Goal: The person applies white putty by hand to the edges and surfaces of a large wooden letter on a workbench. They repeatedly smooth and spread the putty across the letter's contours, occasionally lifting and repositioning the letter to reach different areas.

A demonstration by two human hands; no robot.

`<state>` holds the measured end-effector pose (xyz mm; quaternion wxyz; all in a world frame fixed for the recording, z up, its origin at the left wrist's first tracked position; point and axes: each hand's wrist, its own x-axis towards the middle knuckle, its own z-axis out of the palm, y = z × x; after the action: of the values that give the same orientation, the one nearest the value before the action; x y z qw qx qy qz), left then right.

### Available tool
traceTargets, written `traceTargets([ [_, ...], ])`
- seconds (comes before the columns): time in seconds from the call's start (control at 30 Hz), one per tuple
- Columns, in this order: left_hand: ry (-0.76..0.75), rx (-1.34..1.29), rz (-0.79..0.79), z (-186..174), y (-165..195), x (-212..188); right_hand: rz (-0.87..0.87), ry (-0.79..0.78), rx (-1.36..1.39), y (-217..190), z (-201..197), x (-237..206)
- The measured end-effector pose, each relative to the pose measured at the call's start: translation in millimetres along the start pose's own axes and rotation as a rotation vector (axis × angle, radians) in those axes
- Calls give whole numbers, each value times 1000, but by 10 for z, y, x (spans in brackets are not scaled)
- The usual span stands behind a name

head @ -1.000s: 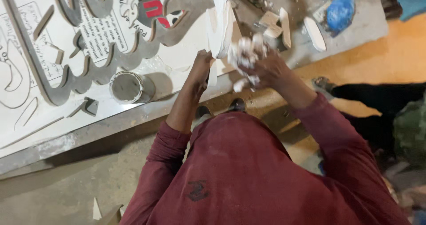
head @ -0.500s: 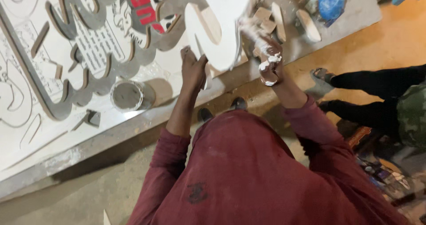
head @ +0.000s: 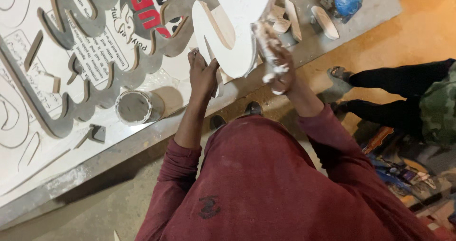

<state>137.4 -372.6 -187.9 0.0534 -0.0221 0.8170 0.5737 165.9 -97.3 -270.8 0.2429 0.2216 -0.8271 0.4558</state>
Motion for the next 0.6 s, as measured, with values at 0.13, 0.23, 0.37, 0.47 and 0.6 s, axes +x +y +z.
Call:
traceTargets([
  [0.13, -64, -173, 22, -6, -28, 71, -141, 25, -125, -23, 37, 45],
  [0.23, -117, -286, -1, -32, -84, 113, -315, -11, -342, -139, -122, 173],
  [0.37, -179, -312, -19, -34, -225, 95, -426, -209, -774, -272, -490, 677],
  [0.47, -186, -192, 39, -28, -300, 99, -641, -222, -1003, -330, -790, 1164],
  [0.6, -265, -689, -226, -29, -314, 60, -224, -325, -1013, -458, -1006, 1585],
])
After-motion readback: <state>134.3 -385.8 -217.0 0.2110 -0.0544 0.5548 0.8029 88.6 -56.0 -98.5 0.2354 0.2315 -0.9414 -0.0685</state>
